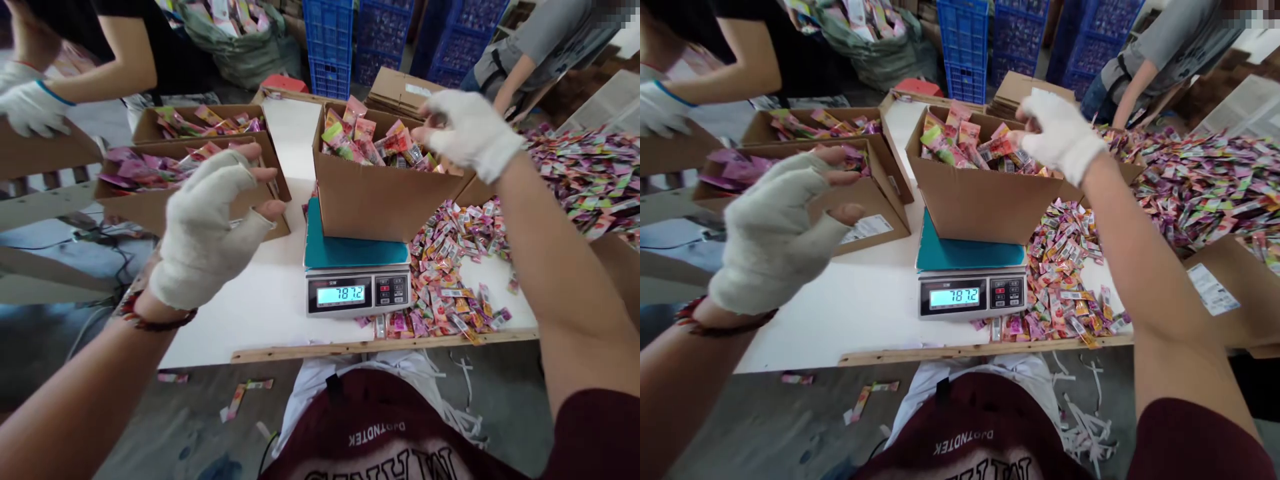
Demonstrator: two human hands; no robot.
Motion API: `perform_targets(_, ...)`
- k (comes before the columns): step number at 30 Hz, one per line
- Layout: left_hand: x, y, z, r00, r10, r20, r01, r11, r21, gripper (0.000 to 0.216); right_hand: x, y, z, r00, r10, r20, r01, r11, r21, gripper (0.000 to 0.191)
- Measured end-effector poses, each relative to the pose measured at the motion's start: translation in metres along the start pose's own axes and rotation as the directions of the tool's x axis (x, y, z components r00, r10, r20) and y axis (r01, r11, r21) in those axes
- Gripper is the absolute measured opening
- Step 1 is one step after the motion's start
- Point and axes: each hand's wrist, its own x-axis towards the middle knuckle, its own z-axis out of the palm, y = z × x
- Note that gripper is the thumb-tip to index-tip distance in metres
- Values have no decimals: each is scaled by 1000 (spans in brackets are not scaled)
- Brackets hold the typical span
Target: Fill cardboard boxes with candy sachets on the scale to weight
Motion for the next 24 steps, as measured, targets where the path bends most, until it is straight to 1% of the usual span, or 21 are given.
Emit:
perform_targets(2, -1, 3, 2, 1000, 24, -4, -24, 1000, -15, 38, 26, -11, 19, 986, -7, 169, 18, 998, -63, 35)
perform_targets(3, -2, 4, 2, 1000, 25, -4, -25, 999, -22, 37, 35, -14, 27, 978, -15, 209, 31, 997, -74, 30)
perform_targets(4, -3, 4, 2, 1000, 21, -4, -21, 999, -27, 36, 42, -15, 33, 977, -28, 213, 44, 997, -70, 24)
perform_targets(6, -8, 2, 1, 1000, 7, -2, -7, 1000, -27, 33, 47, -14, 37, 989, -45, 140, 52, 997, -48, 17)
perform_targets(9, -13, -4, 0, 1000, -15, 2, 15, 1000, -5, 31, 41, -5, 28, 999, -42, -12, 42, 999, 1, 20)
perform_targets(11, -14, -7, 0, 999, -32, 4, 32, 999, 4, 32, 30, 4, 16, 994, 6, -109, 1, 998, 66, 19)
perform_targets(13, -13, -7, 2, 999, -53, 5, 53, 999, 3, 33, 15, 14, 0, 970, 64, -235, -27, 987, 159, 16)
perform_targets(15, -11, -6, 3, 998, -67, 11, 67, 998, -9, 34, -5, 29, -17, 927, 96, -363, -23, 979, 200, 15)
perform_targets(17, -8, -3, 4, 998, -64, 18, 64, 998, -24, 34, -29, 48, -37, 871, 106, -480, -33, 987, 157, 18)
perform_targets(18, -7, -2, 4, 998, -57, 20, 57, 998, -28, 34, -42, 58, -47, 843, 115, -526, -67, 992, 109, 21)
perform_targets(19, -5, -1, 4, 999, -46, 22, 47, 998, -28, 35, -55, 70, -55, 824, 131, -551, -122, 991, 52, 24)
perform_targets(20, -3, -1, 4, 999, -34, 20, 35, 999, -26, 35, -66, 81, -63, 819, 152, -553, -183, 983, -1, 29)
perform_targets(22, 2, 1, 5, 1000, -9, 11, 9, 1000, -23, 37, -87, 105, -68, 843, 209, -496, -294, 951, -100, 38)
perform_targets(24, 10, 4, 7, 1000, 19, -5, -20, 999, -39, 38, -104, 127, -59, 866, 260, -426, -359, 918, -169, 51)
